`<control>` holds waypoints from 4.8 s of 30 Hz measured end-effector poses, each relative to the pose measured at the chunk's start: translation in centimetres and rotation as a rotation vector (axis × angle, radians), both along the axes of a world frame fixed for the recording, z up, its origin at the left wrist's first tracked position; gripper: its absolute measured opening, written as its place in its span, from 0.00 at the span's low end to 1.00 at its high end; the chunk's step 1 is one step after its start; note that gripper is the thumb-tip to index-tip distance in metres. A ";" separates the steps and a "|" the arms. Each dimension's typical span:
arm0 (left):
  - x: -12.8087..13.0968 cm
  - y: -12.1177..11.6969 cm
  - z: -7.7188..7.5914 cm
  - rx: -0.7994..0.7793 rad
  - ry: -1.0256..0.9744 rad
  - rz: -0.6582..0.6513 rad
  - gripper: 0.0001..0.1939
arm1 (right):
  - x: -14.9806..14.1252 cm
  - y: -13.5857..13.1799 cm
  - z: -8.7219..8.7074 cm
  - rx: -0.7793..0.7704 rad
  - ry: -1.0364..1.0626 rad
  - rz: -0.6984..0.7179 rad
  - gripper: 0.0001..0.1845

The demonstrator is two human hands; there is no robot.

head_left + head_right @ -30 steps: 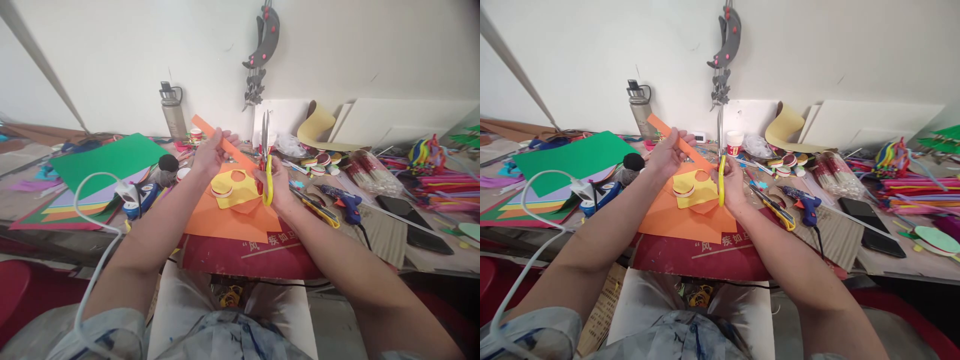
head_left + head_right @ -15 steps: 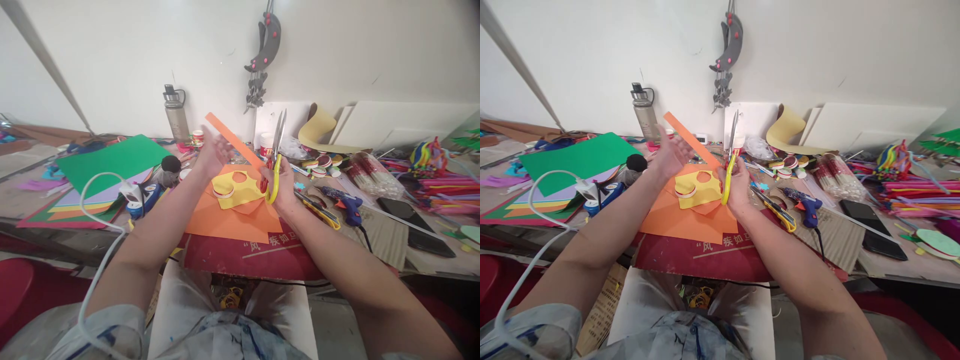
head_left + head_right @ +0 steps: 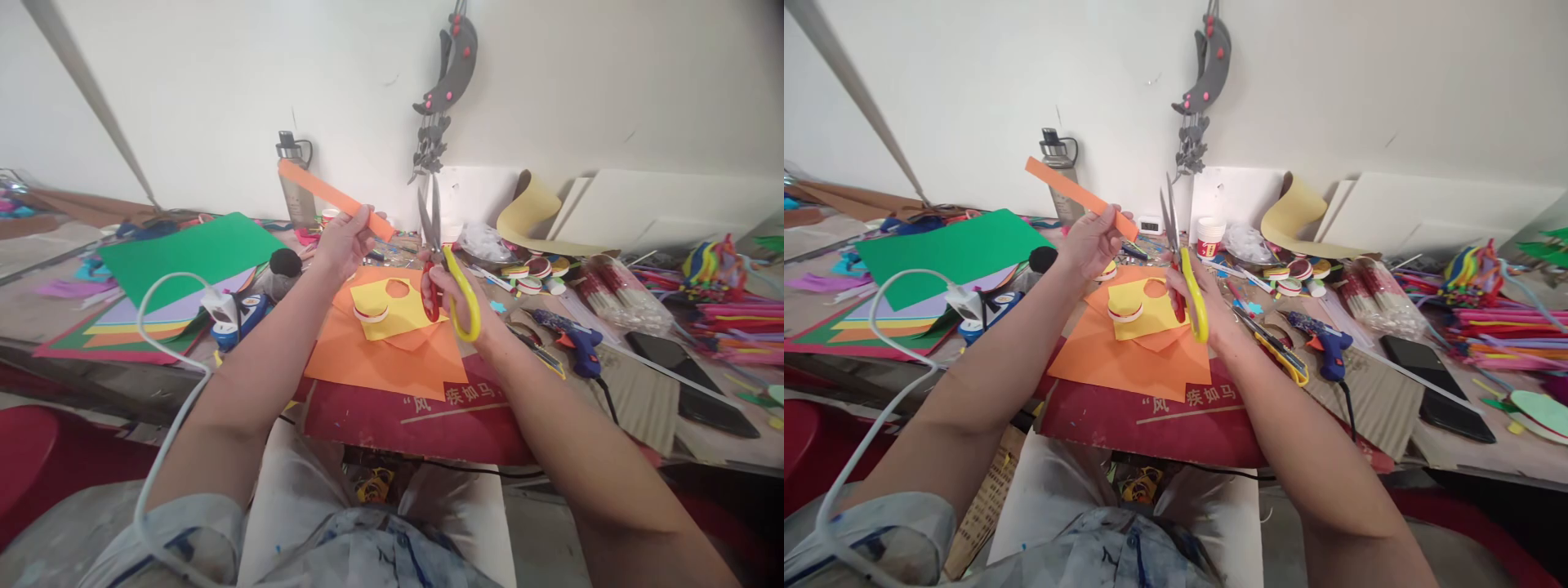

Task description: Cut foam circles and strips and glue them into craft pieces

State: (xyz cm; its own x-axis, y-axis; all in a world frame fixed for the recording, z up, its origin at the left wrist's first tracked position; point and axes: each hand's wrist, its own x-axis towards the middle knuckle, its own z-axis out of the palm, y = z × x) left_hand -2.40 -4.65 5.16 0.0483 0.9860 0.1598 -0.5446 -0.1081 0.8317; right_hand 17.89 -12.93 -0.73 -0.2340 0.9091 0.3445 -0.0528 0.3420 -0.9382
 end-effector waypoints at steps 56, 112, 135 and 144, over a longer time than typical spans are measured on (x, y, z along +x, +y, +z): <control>-2.1 1.7 -2.0 0.055 0.089 -0.200 0.12 | -0.6 -2.5 1.3 -0.156 -0.111 0.208 0.22; -1.1 2.0 -2.1 0.191 0.138 -0.179 0.15 | -1.1 -2.1 1.0 -0.059 -0.214 0.022 0.34; -1.2 1.9 -1.8 0.178 0.158 -0.162 0.17 | -1.1 -2.5 1.2 -0.068 -0.207 0.009 0.38; -1.2 2.0 -1.9 0.204 0.149 -0.164 0.17 | -1.1 -2.5 1.1 -0.010 -0.229 0.000 0.34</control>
